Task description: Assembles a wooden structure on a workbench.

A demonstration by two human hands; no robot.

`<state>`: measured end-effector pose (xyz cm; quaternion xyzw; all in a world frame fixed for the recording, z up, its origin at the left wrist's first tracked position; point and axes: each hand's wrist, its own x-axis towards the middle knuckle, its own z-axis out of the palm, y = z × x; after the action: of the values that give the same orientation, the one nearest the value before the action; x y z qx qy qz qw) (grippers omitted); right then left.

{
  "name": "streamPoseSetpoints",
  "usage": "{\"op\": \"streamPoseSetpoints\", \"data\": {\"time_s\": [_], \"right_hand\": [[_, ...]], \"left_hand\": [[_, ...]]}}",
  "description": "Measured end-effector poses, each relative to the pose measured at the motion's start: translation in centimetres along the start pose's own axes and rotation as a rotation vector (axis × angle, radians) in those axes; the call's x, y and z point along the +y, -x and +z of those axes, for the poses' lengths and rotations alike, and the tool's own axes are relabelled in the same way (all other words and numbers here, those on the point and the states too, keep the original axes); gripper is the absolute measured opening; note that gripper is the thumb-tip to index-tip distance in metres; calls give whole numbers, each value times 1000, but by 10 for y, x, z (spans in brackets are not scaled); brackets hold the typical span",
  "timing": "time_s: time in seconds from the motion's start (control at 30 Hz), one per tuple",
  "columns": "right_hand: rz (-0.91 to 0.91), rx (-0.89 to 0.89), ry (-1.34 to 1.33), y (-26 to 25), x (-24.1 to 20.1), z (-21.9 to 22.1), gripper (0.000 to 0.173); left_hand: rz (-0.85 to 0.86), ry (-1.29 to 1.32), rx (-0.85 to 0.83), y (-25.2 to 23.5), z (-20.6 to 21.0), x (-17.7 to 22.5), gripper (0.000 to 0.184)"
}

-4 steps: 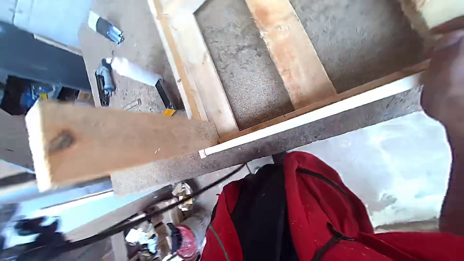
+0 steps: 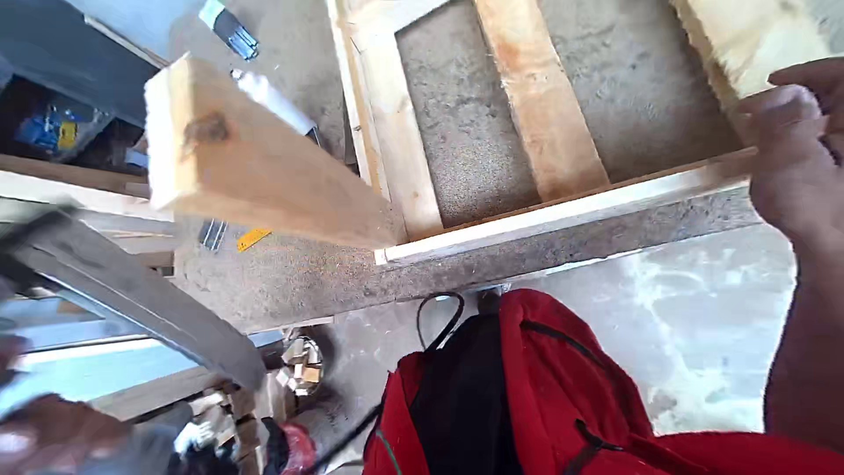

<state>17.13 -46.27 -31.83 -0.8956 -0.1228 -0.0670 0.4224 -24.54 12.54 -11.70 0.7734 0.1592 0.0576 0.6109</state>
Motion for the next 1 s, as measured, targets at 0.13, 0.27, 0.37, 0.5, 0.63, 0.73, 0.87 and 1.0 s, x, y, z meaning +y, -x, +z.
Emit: {"op": "streamPoseSetpoints", "data": {"time_s": [0.13,0.27,0.37,0.5,0.63,0.73,0.87,1.0], "right_hand": [[-176,-142,-156,11,-130,10,63],[-388,-362,-201,9,-236,51,92],[-460,-419,-342,8,-304,81,113],[-502,-372,-644,11,-359,123,117],[-396,-242,-787,21,-378,151,79],[-426,-213,-742,19,-377,150,66],[-422,-167,-704,16,-377,153,62],[-403,-144,-701,14,-379,155,70]], "left_hand": [[-58,157,336,93,43,-129,17],[-168,212,458,166,94,-158,17],[-11,333,342,189,105,-165,24],[-13,671,-32,213,117,-181,19],[-286,675,38,228,161,-222,7],[-316,498,157,225,193,-243,25],[-348,82,124,221,195,-243,55],[-378,-456,63,213,169,-207,80]]}}
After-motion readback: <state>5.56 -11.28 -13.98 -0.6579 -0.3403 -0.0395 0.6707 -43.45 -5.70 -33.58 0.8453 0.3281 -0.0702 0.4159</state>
